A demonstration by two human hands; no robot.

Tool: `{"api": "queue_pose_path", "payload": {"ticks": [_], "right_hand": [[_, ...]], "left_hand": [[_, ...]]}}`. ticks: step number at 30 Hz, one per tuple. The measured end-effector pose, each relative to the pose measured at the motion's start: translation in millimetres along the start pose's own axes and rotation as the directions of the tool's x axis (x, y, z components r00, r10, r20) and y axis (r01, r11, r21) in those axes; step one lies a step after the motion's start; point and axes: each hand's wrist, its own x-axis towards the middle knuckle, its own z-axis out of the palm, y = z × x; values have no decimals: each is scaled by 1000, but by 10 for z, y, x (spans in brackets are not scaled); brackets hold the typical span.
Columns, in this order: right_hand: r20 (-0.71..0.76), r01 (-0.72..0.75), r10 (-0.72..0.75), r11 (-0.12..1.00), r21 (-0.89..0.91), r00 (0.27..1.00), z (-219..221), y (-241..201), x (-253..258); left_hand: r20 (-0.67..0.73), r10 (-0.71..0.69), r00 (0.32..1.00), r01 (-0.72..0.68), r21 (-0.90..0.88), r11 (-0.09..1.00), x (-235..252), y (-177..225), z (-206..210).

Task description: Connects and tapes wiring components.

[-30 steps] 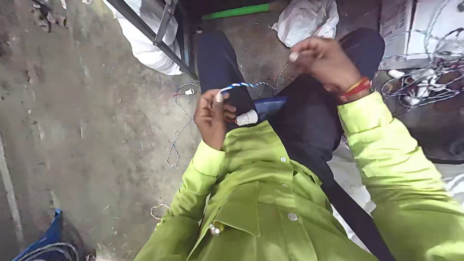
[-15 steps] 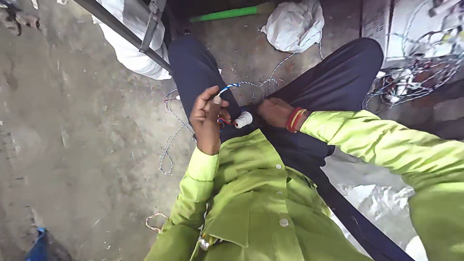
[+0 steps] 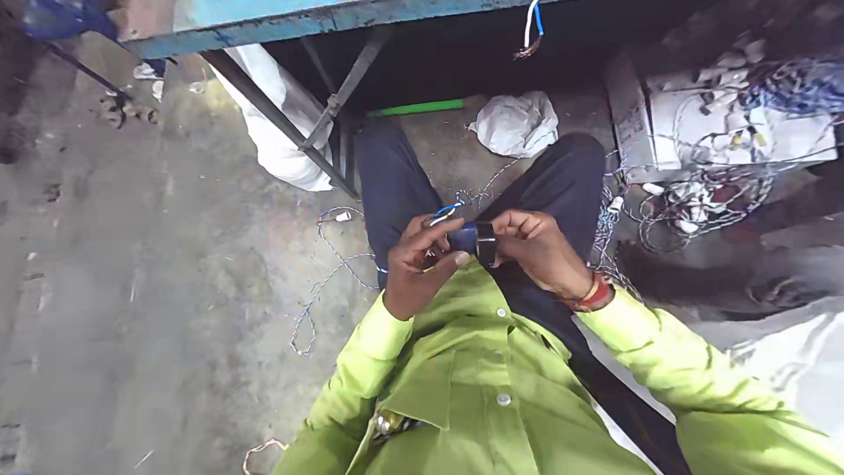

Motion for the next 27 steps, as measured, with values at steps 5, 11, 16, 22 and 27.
{"api": "queue_pose_path", "payload": {"ticks": [5, 11, 16, 22, 27], "right_hand": [[-40, 107, -109, 993, -47, 993, 73, 27, -10], [-65, -34, 48, 979, 200, 997, 30, 15, -110], [-38, -206, 236, 907, 368, 971, 44, 39, -102], [-86, -186, 223, 931, 313, 971, 192, 28, -83], [-80, -212, 242, 938, 275, 967, 216, 57, -105]], "left_hand": [[105, -19, 994, 17, 18, 1000, 63, -7, 96], [169, -9, 986, -3, 68, 998, 116, 6, 238], [134, 42, 990, -64, 165, 984, 9, -11, 292], [62, 158, 986, -169, 304, 938, -91, 72, 281], [58, 271, 961, -268, 444, 855, -135, -10, 278]]}}
